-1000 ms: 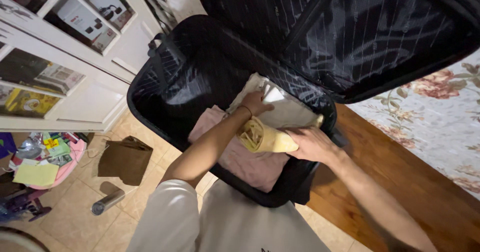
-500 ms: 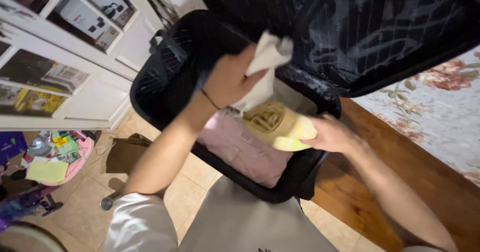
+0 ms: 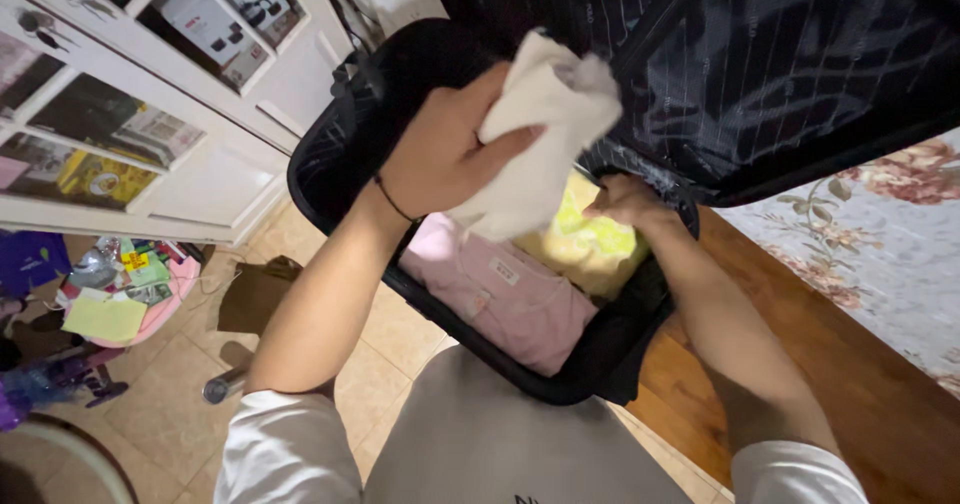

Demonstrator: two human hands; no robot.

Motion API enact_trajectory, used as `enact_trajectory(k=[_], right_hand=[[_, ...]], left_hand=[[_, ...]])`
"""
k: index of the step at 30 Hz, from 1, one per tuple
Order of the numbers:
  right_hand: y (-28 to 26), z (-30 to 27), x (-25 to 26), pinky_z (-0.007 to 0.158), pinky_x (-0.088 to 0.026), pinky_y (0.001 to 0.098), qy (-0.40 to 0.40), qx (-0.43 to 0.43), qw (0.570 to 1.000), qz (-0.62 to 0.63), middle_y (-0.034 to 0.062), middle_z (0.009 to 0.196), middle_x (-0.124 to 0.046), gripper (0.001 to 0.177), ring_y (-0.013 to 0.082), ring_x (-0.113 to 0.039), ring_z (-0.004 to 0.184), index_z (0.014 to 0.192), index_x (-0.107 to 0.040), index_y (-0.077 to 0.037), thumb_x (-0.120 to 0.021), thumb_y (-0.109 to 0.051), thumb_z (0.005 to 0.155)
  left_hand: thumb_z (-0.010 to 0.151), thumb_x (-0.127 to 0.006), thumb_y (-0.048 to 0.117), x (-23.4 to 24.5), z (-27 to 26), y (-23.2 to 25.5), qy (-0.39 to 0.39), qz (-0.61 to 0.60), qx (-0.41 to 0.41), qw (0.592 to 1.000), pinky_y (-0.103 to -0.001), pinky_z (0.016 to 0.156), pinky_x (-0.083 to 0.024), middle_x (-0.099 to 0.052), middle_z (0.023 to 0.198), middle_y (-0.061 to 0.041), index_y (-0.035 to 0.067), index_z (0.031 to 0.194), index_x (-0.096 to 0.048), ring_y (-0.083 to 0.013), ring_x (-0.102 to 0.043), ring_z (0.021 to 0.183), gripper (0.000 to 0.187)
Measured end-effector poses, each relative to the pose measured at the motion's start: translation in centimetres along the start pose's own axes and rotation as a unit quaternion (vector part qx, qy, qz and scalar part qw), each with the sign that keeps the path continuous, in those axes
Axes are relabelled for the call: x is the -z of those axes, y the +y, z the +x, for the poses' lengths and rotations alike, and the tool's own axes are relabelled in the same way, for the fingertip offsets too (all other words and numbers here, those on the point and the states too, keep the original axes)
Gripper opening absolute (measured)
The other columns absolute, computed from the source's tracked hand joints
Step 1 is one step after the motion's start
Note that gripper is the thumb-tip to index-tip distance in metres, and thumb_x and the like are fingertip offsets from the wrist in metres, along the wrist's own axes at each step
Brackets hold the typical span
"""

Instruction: The person folds a yellow towel on a wooden surface and places it into a suitcase with other folded clothes.

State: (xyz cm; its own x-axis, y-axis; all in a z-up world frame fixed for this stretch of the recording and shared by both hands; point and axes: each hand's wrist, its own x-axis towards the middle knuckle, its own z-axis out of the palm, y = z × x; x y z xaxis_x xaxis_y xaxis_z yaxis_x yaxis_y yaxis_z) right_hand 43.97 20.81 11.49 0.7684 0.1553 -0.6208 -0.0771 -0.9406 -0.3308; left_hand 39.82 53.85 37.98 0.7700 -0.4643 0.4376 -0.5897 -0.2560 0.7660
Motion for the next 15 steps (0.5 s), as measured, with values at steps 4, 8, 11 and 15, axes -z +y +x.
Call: enact_trajectory(k=[4, 8, 11, 15], right_hand=[[0.7, 0.0, 0.0, 0.107, -0.047, 0.0432, 0.119, 0.253, 0.92, 0.274, 0.02, 0.136, -0.063, 0.074, 0.0332, -0.06, 0.127, 0.146, -0.053, -0.002, -0.077, -0.042, 0.088], [2.6, -3.2, -0.3, 0.103, -0.048, 0.0462, 0.182, 0.21, 0.865, 0.418, 0.0214, 0.136, -0.062, 0.078, 0.0356, -0.059, 0.125, 0.146, -0.053, -0.002, -0.08, -0.044, 0.086], [4.6, -4.7, -1.8, 0.1, -0.048, 0.0485, 0.209, 0.151, 0.856, 0.449, 0.0224, 0.136, -0.061, 0.081, 0.0373, -0.058, 0.124, 0.147, -0.052, -0.003, -0.082, -0.046, 0.085], [5.3, -2.6, -3.3, 0.096, -0.049, 0.0515, 0.152, 0.132, 0.932, 0.3, 0.0238, 0.135, -0.06, 0.085, 0.0397, -0.056, 0.122, 0.147, -0.052, -0.003, -0.085, -0.048, 0.083]], left_hand=[[0.105, -0.069, 0.025, -4.7, 0.1, -3.2, -0.057, -0.219, 0.043, 0.973, -0.03, 0.091, -0.061, -0.075, 0.119, -0.01, 0.003, 0.145, -0.055, -0.0187, -0.075, 0.105, 0.048], [0.103, -0.067, 0.029, -11.3, 0.4, -10.8, -0.081, -0.331, 0.162, 0.926, -0.031, 0.1, -0.055, -0.07, 0.131, -0.009, 0.004, 0.149, -0.053, -0.0164, -0.066, 0.116, 0.054], [0.098, -0.062, 0.035, -16.6, -1.3, -20.5, -0.134, -0.239, 0.344, 0.898, -0.033, 0.098, -0.056, -0.072, 0.129, -0.007, 0.008, 0.146, -0.055, -0.019, -0.069, 0.112, 0.056], [0.096, -0.071, 0.039, -20.9, -7.5, -29.5, -0.167, -0.151, 0.349, 0.91, -0.037, 0.111, -0.048, -0.069, 0.14, -0.012, 0.006, 0.146, -0.059, -0.0285, -0.064, 0.129, 0.061]])
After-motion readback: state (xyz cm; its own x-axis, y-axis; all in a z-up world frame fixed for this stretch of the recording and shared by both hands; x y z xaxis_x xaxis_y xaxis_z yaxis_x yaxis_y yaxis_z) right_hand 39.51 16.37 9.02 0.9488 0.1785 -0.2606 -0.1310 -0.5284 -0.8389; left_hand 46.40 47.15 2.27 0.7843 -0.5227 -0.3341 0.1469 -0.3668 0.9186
